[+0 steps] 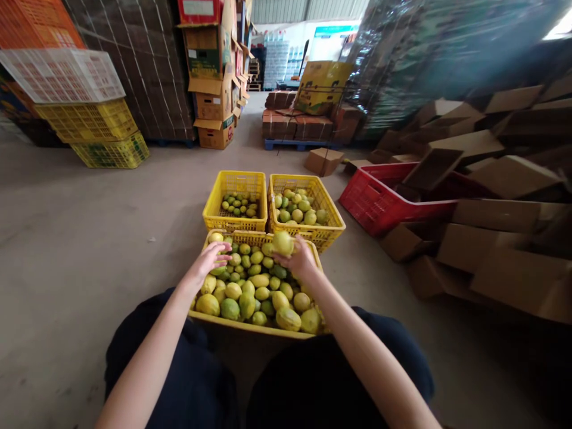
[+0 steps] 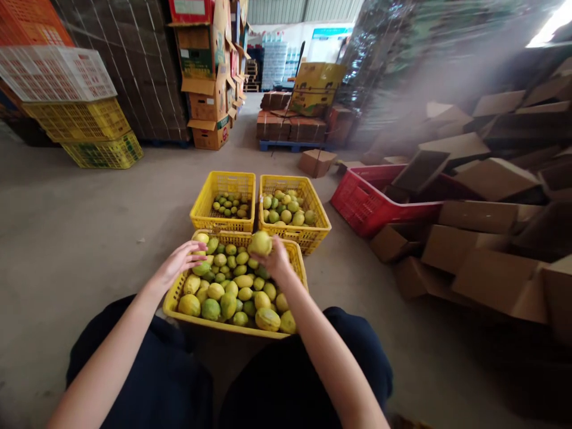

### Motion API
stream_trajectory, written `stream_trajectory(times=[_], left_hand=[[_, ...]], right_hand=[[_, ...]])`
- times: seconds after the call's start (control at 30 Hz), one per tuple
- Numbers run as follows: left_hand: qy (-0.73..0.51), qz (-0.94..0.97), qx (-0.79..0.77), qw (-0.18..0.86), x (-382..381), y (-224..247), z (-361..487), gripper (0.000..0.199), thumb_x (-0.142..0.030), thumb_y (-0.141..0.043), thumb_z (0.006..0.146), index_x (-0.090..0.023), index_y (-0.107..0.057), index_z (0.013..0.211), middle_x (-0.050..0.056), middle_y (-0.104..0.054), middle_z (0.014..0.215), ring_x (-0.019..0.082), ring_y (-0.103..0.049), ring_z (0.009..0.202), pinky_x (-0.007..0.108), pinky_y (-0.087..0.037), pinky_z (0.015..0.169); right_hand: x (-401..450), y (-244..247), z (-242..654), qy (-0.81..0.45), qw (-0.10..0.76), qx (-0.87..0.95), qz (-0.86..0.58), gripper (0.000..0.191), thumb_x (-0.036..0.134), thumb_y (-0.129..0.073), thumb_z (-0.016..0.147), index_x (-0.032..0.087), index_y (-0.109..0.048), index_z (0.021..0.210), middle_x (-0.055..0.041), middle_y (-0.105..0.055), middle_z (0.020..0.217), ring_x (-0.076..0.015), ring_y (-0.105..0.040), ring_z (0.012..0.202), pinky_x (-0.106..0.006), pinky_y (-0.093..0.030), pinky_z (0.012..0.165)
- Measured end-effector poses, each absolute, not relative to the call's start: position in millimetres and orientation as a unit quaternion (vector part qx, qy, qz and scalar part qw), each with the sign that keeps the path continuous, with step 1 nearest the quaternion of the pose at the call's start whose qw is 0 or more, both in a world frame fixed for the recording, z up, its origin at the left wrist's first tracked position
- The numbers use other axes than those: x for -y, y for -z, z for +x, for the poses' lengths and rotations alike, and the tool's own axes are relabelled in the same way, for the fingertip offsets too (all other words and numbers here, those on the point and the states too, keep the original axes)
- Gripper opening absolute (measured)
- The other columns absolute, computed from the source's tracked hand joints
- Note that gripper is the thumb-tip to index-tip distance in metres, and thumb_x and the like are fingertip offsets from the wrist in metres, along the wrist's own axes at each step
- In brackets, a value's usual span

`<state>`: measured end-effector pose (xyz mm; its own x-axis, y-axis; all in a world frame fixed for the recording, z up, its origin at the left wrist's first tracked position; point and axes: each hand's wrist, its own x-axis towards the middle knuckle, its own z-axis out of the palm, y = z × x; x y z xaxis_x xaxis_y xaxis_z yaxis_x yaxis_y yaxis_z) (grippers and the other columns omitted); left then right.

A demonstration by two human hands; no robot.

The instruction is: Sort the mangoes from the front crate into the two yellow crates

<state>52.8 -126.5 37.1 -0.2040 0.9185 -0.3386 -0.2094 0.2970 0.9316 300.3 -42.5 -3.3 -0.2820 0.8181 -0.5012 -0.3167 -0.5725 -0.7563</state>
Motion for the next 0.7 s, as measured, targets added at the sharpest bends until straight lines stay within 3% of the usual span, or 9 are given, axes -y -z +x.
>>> stream_trajectory(times=[0.1,0.2,0.43,0.6,0.7], left_hand=[[-0.508,0.317,-0.583,0.549,126.4,-34.1,48.7,0.025,-0.036,-0.073,0.073,-0.020,-0.069,0.091,0.005,-0.075,0.102,0.016,-0.072,0.080,0.026,-0.053,0.073],[-0.500,0.322,-0.598,0.538,126.0,-34.3,49.7,0.021,-0.034,-0.069,0.076,-0.020,-0.069,0.091,0.004,-0.074,0.101,0.015,-0.071,0.078,0.025,-0.052,0.073],[-0.482,0.353,-0.635,0.489,125.5,-34.4,62.9,0.012,-0.026,-0.059,0.082,-0.018,-0.067,0.087,0.004,-0.073,0.093,0.013,-0.068,0.070,0.024,-0.049,0.067],[-0.504,0.384,-0.644,0.429,117.9,-27.6,59.8,0.012,-0.022,-0.055,0.085,-0.018,-0.066,0.087,0.004,-0.072,0.089,0.013,-0.067,0.067,0.024,-0.049,0.067],[-0.500,0.414,-0.637,0.415,115.8,-25.7,58.1,0.013,-0.024,-0.055,0.087,-0.018,-0.064,0.092,0.004,-0.073,0.091,0.013,-0.068,0.069,0.025,-0.050,0.067]], right_hand=[[9.5,-19.2,327.9,-0.700,0.496,0.115,-0.501,0.040,0.039,-0.041,0.097,0.021,-0.045,0.132,-0.0130,-0.063,0.114,-0.0247,-0.069,0.093,-0.039,-0.062,0.067],[15.0,-22.3,338.3,-0.714,0.521,0.038,-0.466,0.042,0.031,-0.040,0.095,0.015,-0.044,0.133,-0.0194,-0.060,0.119,-0.0288,-0.068,0.100,-0.042,-0.063,0.067],[19.0,-4.1,339.0,-0.687,0.512,0.098,-0.506,0.023,0.024,-0.041,0.087,0.020,-0.052,0.107,-0.0124,-0.064,0.102,-0.0243,-0.069,0.094,-0.038,-0.063,0.069],[9.8,42.6,339.3,-0.562,0.393,0.341,-0.643,0.010,0.025,-0.034,0.088,0.024,-0.043,0.084,-0.0040,-0.057,0.081,-0.0189,-0.066,0.079,-0.035,-0.060,0.072],[22.4,78.3,333.7,-0.526,0.327,0.429,-0.657,0.006,0.025,-0.045,0.086,0.024,-0.045,0.079,-0.0018,-0.054,0.073,-0.0196,-0.061,0.077,-0.034,-0.056,0.071]])
